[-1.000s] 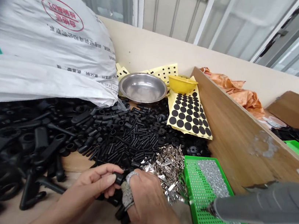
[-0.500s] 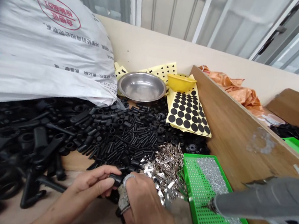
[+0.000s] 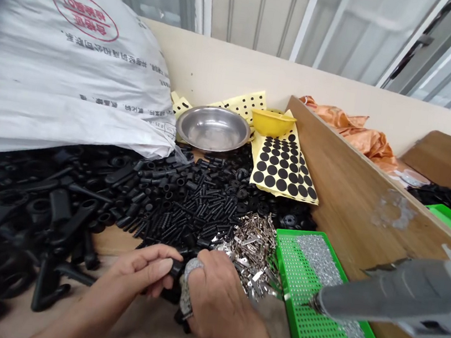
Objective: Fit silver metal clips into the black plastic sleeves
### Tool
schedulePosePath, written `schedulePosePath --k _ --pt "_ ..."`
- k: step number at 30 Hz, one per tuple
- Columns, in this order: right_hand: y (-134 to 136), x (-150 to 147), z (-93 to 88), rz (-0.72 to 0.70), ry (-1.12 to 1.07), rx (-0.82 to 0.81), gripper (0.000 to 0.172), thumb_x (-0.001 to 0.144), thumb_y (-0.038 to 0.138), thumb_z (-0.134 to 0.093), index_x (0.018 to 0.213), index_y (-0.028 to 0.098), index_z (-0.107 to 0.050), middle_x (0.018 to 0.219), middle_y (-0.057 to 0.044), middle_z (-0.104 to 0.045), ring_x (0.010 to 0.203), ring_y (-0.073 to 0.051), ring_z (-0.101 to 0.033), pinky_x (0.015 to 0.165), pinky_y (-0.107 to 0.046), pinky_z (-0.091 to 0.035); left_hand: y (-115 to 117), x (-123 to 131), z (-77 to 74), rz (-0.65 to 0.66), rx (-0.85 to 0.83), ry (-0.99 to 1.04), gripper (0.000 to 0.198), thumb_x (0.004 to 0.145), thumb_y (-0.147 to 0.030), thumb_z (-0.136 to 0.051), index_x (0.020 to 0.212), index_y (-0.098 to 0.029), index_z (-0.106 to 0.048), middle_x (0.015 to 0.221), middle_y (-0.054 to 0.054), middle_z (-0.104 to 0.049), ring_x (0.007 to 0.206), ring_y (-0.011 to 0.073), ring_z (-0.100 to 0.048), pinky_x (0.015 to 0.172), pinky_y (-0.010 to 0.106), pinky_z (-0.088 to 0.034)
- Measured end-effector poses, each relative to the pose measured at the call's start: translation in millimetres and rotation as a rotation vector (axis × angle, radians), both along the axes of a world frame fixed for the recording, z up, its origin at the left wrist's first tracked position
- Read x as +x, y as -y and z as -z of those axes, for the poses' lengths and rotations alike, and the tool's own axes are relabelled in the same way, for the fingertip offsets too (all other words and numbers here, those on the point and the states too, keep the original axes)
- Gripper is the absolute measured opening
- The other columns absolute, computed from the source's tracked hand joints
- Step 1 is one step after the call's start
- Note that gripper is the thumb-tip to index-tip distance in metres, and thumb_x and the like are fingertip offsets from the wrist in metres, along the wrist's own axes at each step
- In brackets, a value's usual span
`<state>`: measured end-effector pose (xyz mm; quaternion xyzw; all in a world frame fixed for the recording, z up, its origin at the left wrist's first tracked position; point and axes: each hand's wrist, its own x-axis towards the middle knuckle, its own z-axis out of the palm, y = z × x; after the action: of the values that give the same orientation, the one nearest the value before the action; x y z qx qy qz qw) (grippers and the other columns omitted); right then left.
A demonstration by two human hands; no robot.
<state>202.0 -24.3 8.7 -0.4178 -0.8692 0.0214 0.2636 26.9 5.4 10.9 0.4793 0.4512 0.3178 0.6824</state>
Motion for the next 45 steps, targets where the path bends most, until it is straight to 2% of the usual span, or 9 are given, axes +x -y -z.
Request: schedulePosePath --k 5,14,22,25,30,36,38,41,45 --pt "2 -2 0.9 -0.016 -0.201 -0.25 0.014 0.079 0.013 -0.03 0.075 0.021 -0.042 0.071 -0.004 -0.051 0.065 -0.018 -0.046 0.059 -0.028 -0.037 3 1 -1.8 -0.007 0.112 -0.059 0.024 0.073 -0.035 -0.061 0.086 -0.015 -0.065 0.058 -0.002 -0.059 0.052 0.0106 -0.049 0.049 0.019 -0.037" --pt "18 -6 9.9 0.213 -0.385 -0.53 0.014 0.086 0.019 -0.033 0.082 0.023 -0.046 0.084 -0.003 -0.059 0.081 -0.02 -0.056 0.068 -0.027 -0.041 9 -5 15.0 0.033 0.447 -0.241 0.023 0.083 -0.036 -0.051 0.094 -0.02 -0.063 0.059 -0.002 -0.054 0.056 0.0149 -0.051 0.052 0.022 -0.04" --pt "8 -12 14.7 0.044 -0.205 -0.381 0.01 0.074 0.014 -0.036 0.078 0.021 -0.042 0.078 -0.007 -0.055 0.072 -0.022 -0.052 0.065 -0.032 -0.039 6 -9 16.8 0.039 0.236 -0.052 0.024 0.081 -0.036 -0.054 0.091 -0.015 -0.062 0.063 -0.001 -0.058 0.056 0.0125 -0.05 0.053 0.021 -0.04" --pt "7 -12 16.8 0.068 -0.214 -0.41 0.013 0.074 0.013 -0.036 0.08 0.021 -0.044 0.081 -0.007 -0.056 0.076 -0.022 -0.052 0.068 -0.033 -0.04 8 -9 17.0 0.025 0.208 -0.039 0.024 0.081 -0.036 -0.054 0.09 -0.015 -0.061 0.063 -0.001 -0.059 0.055 0.012 -0.05 0.052 0.02 -0.04" --pt "14 -9 15.7 0.163 -0.306 -0.491 0.016 0.08 0.012 -0.033 0.083 0.023 -0.044 0.082 -0.004 -0.058 0.079 -0.02 -0.054 0.07 -0.03 -0.042 9 -10 15.4 0.009 0.482 -0.223 0.02 0.084 -0.032 -0.051 0.095 -0.02 -0.062 0.065 -0.001 -0.06 0.06 0.0146 -0.054 0.055 0.022 -0.042" --pt "10 -7 -3.3 0.053 -0.302 -0.27 0.018 0.075 0.009 -0.033 0.082 0.023 -0.041 0.078 -0.003 -0.056 0.073 -0.018 -0.054 0.066 -0.027 -0.042 5 -17 2.1 0.05 0.641 -0.327 0.022 0.084 -0.026 -0.052 0.102 -0.025 -0.065 0.091 0.001 -0.069 0.081 0.018 -0.061 0.07 0.022 -0.045" --pt "6 -8 -9.4 -0.003 -0.274 -0.218 0.016 0.076 0.01 -0.031 0.08 0.023 -0.041 0.076 -0.003 -0.055 0.07 -0.018 -0.053 0.065 -0.028 -0.041 5 -19 0.1 0.033 0.612 -0.295 0.023 0.083 -0.026 -0.054 0.101 -0.026 -0.067 0.092 0.001 -0.069 0.082 0.0182 -0.062 0.072 0.022 -0.046" --pt "1 -9 -10.9 -0.037 -0.203 -0.204 0.012 0.076 0.013 -0.033 0.078 0.021 -0.041 0.075 -0.005 -0.054 0.068 -0.019 -0.05 0.062 -0.029 -0.039 6 -18 1.5 -0.006 0.477 -0.221 0.022 0.081 -0.03 -0.056 0.096 -0.024 -0.069 0.074 0.0 -0.069 0.068 0.0162 -0.06 0.062 0.021 -0.047" --pt "1 -9 -6.3 -0.042 -0.226 -0.33 0.012 0.078 0.015 -0.032 0.076 0.02 -0.042 0.074 -0.005 -0.053 0.067 -0.018 -0.048 0.061 -0.029 -0.038 7 -13 5.6 -0.052 0.297 -0.132 0.025 0.08 -0.034 -0.056 0.096 -0.02 -0.068 0.061 -0.002 -0.062 0.055 0.0132 -0.055 0.051 0.019 -0.045"
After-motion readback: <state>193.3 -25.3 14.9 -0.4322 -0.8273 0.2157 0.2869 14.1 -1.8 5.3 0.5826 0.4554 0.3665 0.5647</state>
